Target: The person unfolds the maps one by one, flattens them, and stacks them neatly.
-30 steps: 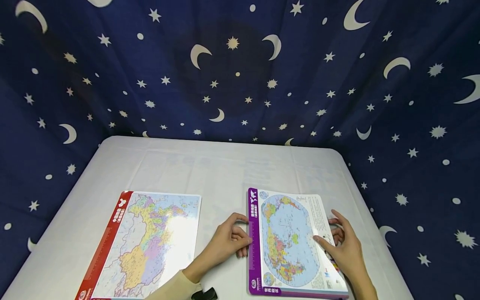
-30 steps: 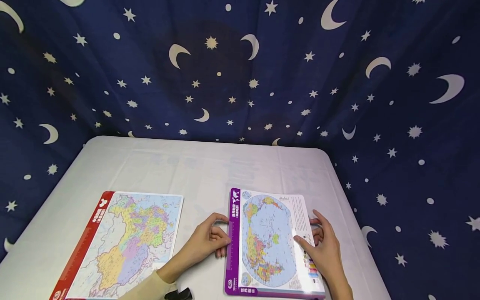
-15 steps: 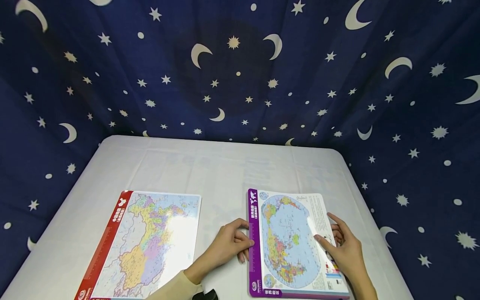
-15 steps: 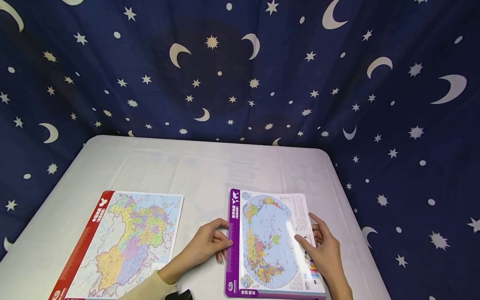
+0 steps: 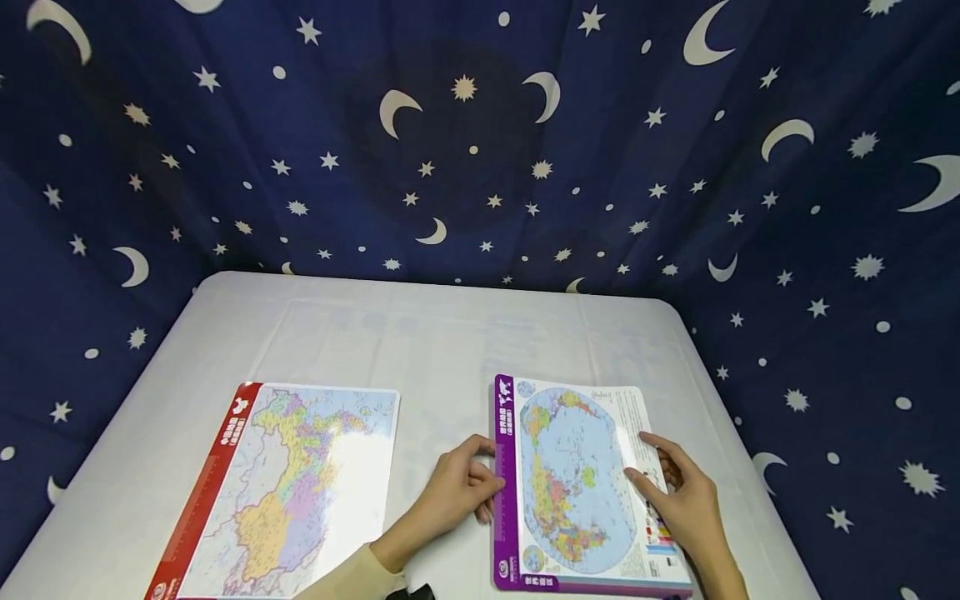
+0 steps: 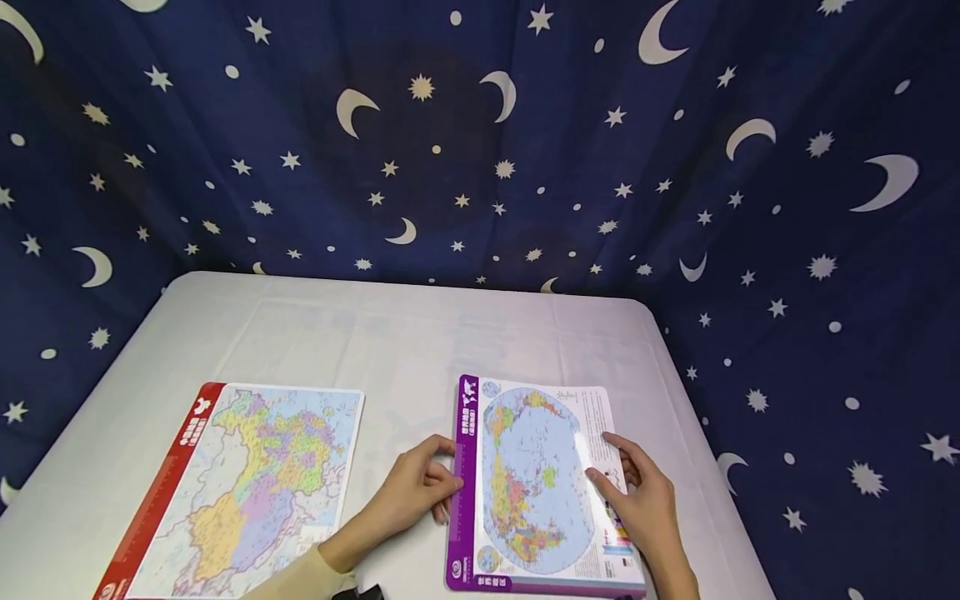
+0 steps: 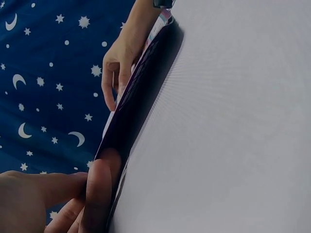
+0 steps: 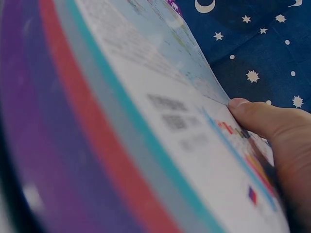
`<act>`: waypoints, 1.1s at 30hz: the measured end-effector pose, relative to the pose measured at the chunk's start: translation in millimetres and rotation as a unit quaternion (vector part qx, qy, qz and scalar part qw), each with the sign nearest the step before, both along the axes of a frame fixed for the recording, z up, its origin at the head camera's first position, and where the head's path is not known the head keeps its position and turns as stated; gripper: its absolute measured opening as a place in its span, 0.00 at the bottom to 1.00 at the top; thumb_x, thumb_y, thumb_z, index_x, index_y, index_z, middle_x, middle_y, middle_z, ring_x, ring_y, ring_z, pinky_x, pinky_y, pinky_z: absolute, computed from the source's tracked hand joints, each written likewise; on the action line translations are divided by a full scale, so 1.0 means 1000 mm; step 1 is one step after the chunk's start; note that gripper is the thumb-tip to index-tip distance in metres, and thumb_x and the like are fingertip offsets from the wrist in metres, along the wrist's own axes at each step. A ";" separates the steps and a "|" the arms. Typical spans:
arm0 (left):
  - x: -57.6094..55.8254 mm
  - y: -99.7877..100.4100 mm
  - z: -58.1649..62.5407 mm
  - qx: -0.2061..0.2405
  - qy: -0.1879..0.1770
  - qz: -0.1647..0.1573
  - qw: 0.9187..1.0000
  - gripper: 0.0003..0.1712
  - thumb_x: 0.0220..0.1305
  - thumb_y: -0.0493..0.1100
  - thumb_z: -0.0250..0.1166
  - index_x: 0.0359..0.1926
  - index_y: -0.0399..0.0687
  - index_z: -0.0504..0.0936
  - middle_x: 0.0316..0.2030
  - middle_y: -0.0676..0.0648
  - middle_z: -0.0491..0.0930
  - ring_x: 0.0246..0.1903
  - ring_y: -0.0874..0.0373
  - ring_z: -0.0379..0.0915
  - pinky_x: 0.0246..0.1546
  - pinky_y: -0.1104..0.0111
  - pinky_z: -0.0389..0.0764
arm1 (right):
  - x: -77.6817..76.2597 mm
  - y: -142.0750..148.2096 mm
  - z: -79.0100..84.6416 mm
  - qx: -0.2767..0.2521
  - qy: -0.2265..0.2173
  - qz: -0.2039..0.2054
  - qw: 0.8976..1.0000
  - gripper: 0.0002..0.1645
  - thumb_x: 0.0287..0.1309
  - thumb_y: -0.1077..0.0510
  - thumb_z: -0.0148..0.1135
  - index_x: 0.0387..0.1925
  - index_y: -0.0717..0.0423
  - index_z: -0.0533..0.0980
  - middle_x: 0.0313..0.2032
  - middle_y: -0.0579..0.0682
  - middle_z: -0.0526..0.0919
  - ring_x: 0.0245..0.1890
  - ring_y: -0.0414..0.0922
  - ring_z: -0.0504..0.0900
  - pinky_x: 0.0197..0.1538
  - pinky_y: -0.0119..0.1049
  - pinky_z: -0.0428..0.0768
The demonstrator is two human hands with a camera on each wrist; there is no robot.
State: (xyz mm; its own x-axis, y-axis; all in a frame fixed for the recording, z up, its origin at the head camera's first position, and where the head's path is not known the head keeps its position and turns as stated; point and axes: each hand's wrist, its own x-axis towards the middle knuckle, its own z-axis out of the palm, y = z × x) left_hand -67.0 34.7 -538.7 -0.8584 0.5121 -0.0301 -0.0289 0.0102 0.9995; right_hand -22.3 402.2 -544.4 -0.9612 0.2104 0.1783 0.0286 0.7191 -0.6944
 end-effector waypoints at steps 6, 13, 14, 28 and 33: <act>0.002 0.000 -0.002 -0.008 -0.001 0.008 1.000 0.22 0.63 0.34 0.66 0.57 0.40 0.70 0.25 0.43 0.86 0.14 0.49 0.80 0.17 0.61 0.83 | 0.004 -0.003 -0.003 -0.021 -0.013 -0.007 1.000 0.39 0.50 0.48 0.77 0.64 0.35 0.72 0.37 0.45 0.83 0.29 0.38 0.82 0.30 0.25 0.78; 0.002 0.000 -0.002 -0.015 0.004 0.014 1.000 0.22 0.64 0.32 0.65 0.57 0.42 0.71 0.25 0.44 0.85 0.13 0.48 0.80 0.17 0.61 0.83 | 0.006 -0.016 0.014 -0.027 0.005 0.003 1.000 0.39 0.50 0.54 0.77 0.64 0.43 0.72 0.36 0.49 0.84 0.28 0.41 0.82 0.27 0.26 0.78; 0.002 0.000 -0.002 -0.015 0.005 0.015 1.000 0.22 0.64 0.32 0.65 0.57 0.42 0.71 0.25 0.44 0.85 0.13 0.48 0.80 0.17 0.61 0.83 | 0.007 -0.019 0.018 -0.024 0.007 0.004 1.000 0.38 0.51 0.55 0.77 0.64 0.44 0.73 0.36 0.49 0.84 0.28 0.41 0.82 0.28 0.26 0.78; -0.001 -0.001 0.003 -0.006 -0.004 0.033 0.999 0.21 0.65 0.34 0.65 0.57 0.45 0.72 0.25 0.43 0.85 0.14 0.44 0.79 0.17 0.56 0.82 | 0.004 -0.025 0.039 -0.052 -0.002 0.025 0.998 0.37 0.53 0.56 0.75 0.65 0.47 0.72 0.38 0.50 0.84 0.31 0.41 0.85 0.28 0.29 0.82; -0.002 -0.003 0.002 0.010 -0.015 0.030 0.999 0.22 0.66 0.33 0.64 0.59 0.45 0.72 0.26 0.40 0.84 0.15 0.42 0.80 0.18 0.55 0.83 | 0.004 -0.025 0.043 -0.055 -0.004 0.028 0.998 0.38 0.54 0.55 0.74 0.66 0.47 0.71 0.38 0.51 0.84 0.29 0.42 0.84 0.26 0.30 0.81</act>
